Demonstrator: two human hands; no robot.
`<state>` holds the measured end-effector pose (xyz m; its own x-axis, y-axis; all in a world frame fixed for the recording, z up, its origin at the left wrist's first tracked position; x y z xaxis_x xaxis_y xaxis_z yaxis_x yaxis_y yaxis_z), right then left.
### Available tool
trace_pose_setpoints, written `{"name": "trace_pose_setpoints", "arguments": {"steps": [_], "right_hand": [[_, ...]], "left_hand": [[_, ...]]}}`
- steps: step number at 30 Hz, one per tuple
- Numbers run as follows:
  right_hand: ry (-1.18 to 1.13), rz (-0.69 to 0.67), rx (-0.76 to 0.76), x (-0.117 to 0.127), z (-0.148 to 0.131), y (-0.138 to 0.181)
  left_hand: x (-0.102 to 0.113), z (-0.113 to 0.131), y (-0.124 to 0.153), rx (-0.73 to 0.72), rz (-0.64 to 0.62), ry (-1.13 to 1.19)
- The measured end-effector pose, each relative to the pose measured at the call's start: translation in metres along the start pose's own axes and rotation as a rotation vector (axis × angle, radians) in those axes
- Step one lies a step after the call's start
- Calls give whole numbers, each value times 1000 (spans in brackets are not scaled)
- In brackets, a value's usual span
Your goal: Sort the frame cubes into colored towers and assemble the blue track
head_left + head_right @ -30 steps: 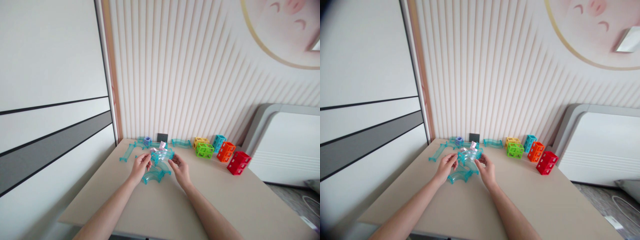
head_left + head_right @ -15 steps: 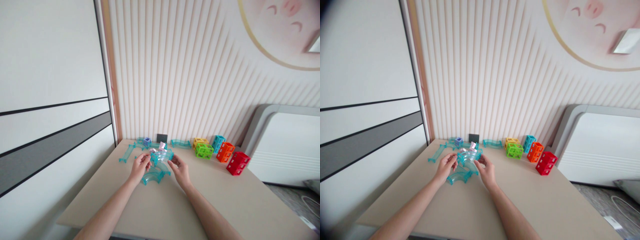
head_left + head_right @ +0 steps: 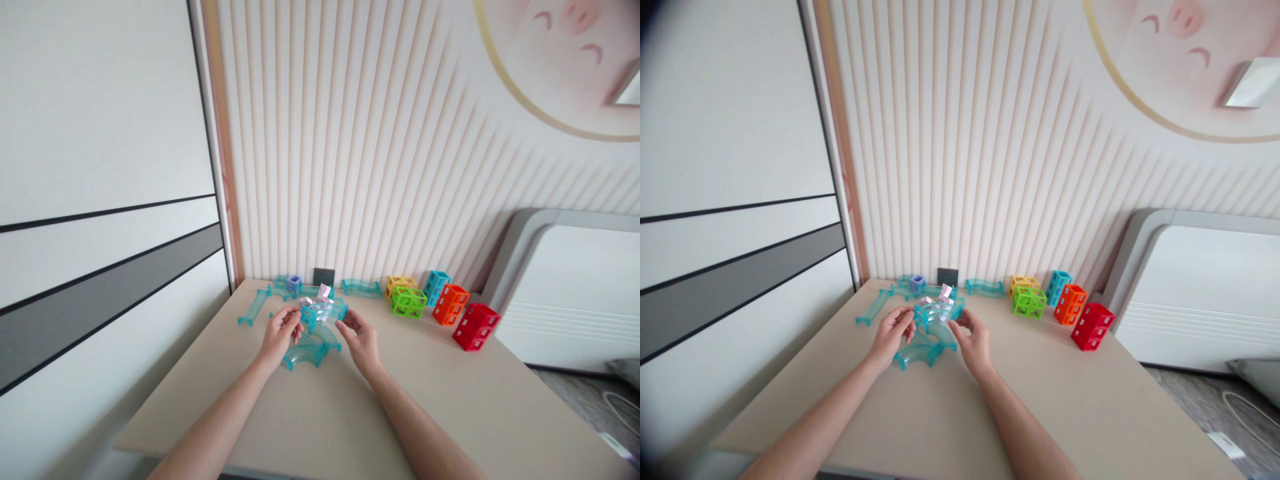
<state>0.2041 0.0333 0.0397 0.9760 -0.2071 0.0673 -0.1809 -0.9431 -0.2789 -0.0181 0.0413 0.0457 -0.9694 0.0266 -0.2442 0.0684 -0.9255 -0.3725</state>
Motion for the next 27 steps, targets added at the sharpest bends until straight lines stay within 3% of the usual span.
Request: {"name": "trace_pose_setpoints", "arguments": {"steps": [21,27], "right_hand": [[61,-13,-4,4,10,-5],[116,33,28,18,9,-16]], "left_hand": [[2,-10,-1,-1,-48,-12],[3,-10,-1,-1,-40,-26]]}}
Point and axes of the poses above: each hand's wrist, its own y-axis away from the middle knuckle, its own x-axis out of the back of the hand, z = x × y, the point moved 5 cm from there along -y, towards the middle knuckle, and after that the axes turned 10 degrees about -x, right-handed, at the moved point
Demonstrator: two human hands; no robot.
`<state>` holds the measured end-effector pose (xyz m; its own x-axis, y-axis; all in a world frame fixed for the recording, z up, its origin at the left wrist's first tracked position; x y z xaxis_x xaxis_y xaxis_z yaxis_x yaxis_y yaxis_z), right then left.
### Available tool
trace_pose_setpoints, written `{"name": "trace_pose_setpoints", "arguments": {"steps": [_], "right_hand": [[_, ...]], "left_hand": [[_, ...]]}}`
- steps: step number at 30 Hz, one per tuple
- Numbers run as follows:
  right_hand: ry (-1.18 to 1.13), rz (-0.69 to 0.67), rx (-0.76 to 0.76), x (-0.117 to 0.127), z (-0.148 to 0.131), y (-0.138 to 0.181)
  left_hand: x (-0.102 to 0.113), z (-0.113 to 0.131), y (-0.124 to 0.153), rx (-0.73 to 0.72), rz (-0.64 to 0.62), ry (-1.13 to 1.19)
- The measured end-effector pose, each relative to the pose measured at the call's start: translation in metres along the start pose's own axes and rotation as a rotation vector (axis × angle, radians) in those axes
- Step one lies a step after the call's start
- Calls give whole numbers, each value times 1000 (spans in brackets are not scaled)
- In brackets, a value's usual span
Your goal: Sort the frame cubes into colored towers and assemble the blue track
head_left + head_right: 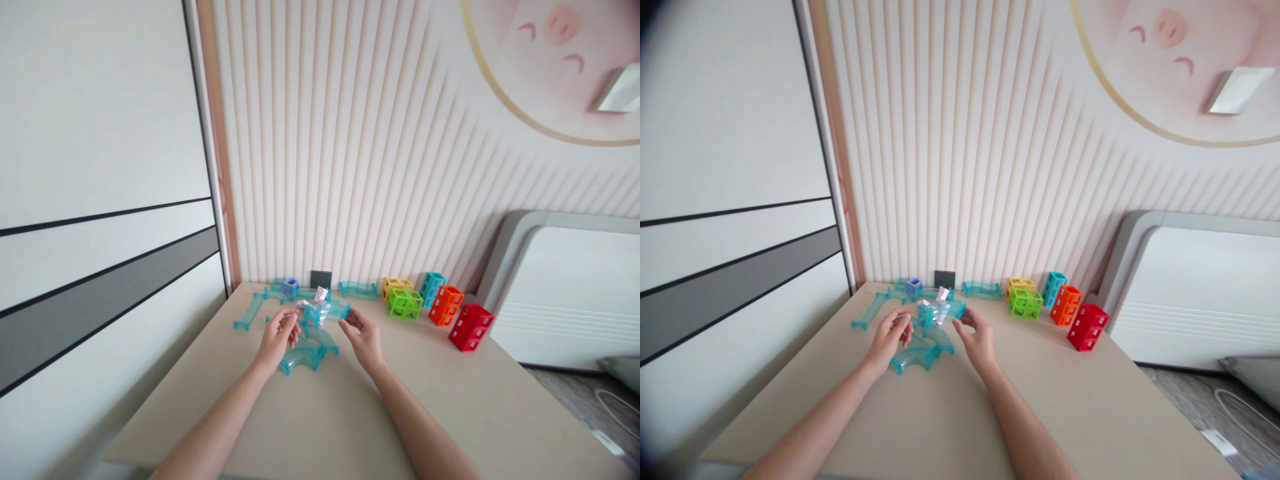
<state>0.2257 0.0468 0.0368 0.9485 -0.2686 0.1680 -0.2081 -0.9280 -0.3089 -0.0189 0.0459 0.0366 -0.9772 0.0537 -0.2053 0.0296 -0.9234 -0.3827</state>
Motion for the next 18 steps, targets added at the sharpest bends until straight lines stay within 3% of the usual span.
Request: {"name": "trace_pose_setpoints", "arguments": {"steps": [11,18], "right_hand": [[317,289,-120,86,44,-46],[510,302,-201,97,55,-51]], "left_hand": [[-3,10,1,4,2,-19],[-5,12,1,10,-10,-19]]}}
Point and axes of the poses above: each hand's wrist, its own y-axis away from the middle knuckle, its own x-axis out of the back of the hand, z = x × y, the point moved 5 cm from there along -y, towards the middle knuckle, and after that the axes turned 10 degrees about -x, right-handed, at the moved point
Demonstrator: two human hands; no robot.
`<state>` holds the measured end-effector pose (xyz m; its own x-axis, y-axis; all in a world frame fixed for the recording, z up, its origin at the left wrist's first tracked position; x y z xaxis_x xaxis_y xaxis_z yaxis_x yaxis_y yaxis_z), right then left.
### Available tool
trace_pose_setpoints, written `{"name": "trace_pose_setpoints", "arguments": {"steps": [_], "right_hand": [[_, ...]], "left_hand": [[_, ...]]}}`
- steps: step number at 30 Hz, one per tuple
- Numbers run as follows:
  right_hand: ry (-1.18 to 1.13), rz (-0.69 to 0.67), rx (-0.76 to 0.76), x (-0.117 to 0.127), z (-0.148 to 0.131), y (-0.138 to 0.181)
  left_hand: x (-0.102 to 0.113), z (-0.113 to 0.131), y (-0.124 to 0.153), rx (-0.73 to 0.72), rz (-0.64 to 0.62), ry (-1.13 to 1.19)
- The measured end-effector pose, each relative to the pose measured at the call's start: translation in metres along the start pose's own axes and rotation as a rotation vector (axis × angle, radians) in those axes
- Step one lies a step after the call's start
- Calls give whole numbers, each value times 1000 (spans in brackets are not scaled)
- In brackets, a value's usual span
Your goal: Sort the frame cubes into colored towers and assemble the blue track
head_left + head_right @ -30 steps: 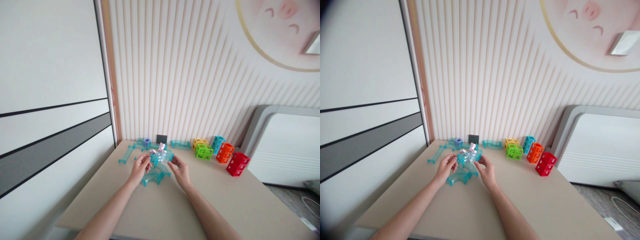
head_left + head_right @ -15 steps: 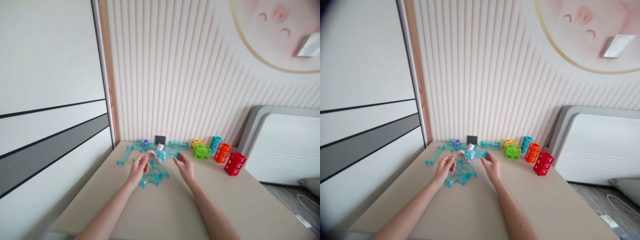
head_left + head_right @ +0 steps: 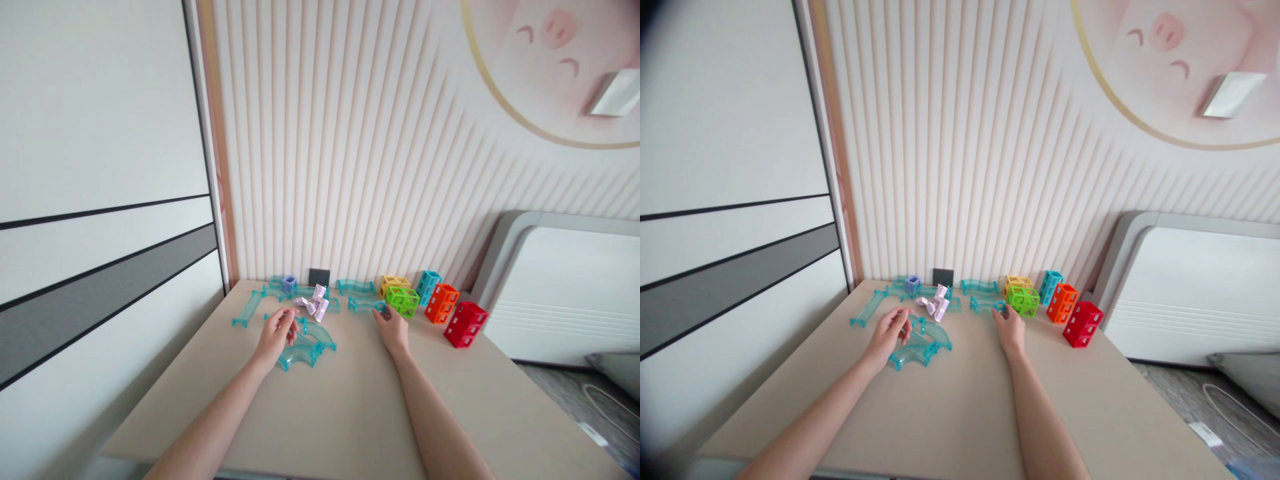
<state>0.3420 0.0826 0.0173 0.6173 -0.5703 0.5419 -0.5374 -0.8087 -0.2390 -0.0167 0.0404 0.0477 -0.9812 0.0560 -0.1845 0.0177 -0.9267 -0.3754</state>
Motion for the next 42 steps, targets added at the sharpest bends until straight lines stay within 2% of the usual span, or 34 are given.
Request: {"name": "trace_pose_setpoints", "arguments": {"steps": [8,20,31,42], "right_hand": [[185,-28,27,-10,7,0],[387,-17,64,-10,11,2],[404,-20,56,-10,10,3],[390,-19,51,-11,11,3]], "left_hand": [[0,-2,1,12,-18,-10],[0,-6,1,23,-35,-25],[-3,2,3,30,-42,-39],[-3,-2,3,40,-46,-43]]}}
Point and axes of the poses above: each hand's wrist, its own y-axis away from the middle knuckle, its own x-axis out of the back of the hand, z = x × y, the point moved 5 cm from there along -y, towards the middle knuckle, and after that the axes turned 10 degrees about -x, right-handed, at the moved point
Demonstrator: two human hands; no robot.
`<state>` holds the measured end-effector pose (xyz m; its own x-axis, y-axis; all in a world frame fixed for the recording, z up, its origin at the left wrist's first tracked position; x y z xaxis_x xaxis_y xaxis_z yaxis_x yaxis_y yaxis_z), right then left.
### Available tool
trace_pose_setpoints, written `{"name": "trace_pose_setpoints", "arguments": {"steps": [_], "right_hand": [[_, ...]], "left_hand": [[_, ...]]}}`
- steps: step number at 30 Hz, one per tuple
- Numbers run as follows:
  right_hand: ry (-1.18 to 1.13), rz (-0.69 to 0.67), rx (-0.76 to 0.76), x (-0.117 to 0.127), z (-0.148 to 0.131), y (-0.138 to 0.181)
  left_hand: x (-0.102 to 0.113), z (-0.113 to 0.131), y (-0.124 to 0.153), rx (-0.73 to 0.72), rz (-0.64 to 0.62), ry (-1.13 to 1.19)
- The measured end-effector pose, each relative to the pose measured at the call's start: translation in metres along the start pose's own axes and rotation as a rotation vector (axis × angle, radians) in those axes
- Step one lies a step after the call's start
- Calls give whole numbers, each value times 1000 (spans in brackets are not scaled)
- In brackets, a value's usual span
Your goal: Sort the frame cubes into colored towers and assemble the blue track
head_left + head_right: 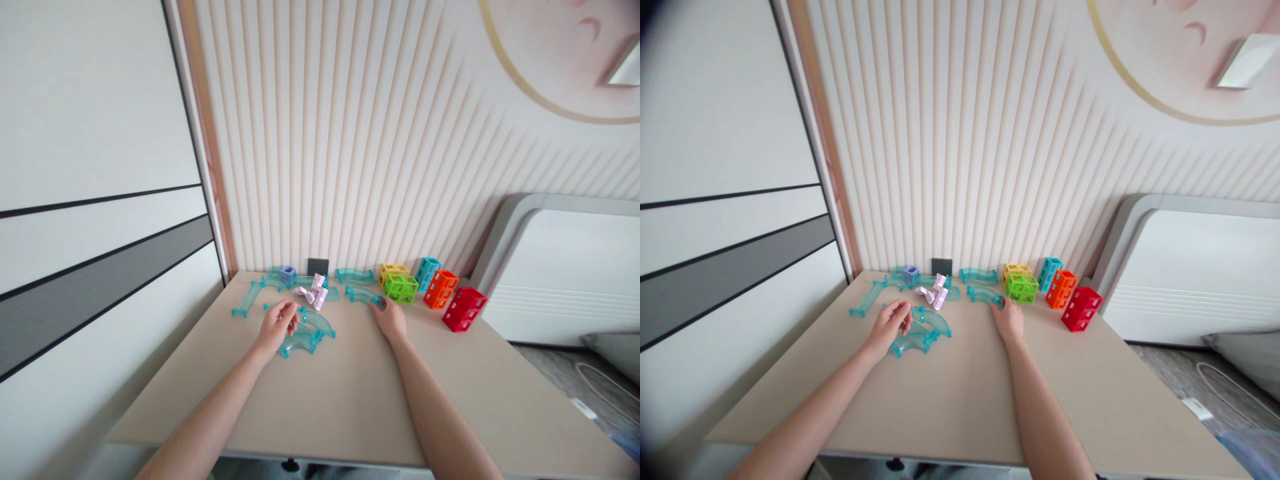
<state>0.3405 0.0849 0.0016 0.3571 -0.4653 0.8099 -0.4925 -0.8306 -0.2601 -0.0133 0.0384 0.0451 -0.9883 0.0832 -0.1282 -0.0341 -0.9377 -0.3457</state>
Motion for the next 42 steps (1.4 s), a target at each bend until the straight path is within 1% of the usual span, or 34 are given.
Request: {"name": "trace_pose_setpoints", "arguments": {"steps": [26,35,42], "right_hand": [[9,-26,-37,0,1,-1],[38,-43,-28,1,0,0],[61,-50,-30,2,-1,1]], "left_hand": [[3,-7,-1,-10,-17,-6],[1,-3,0,-5,-20,-10],[2,-4,0,-1,-23,-9]]}}
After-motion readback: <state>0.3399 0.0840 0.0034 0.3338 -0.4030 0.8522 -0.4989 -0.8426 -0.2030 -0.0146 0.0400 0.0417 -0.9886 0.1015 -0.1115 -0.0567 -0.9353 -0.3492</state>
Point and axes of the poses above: each hand's wrist, its own y-axis away from the middle knuckle, its own x-axis out of the back of the hand, z = x × y, the point moved 5 cm from there along -y, towards the middle knuckle, and after that the axes turned 10 degrees about -x, right-handed, at the moved point
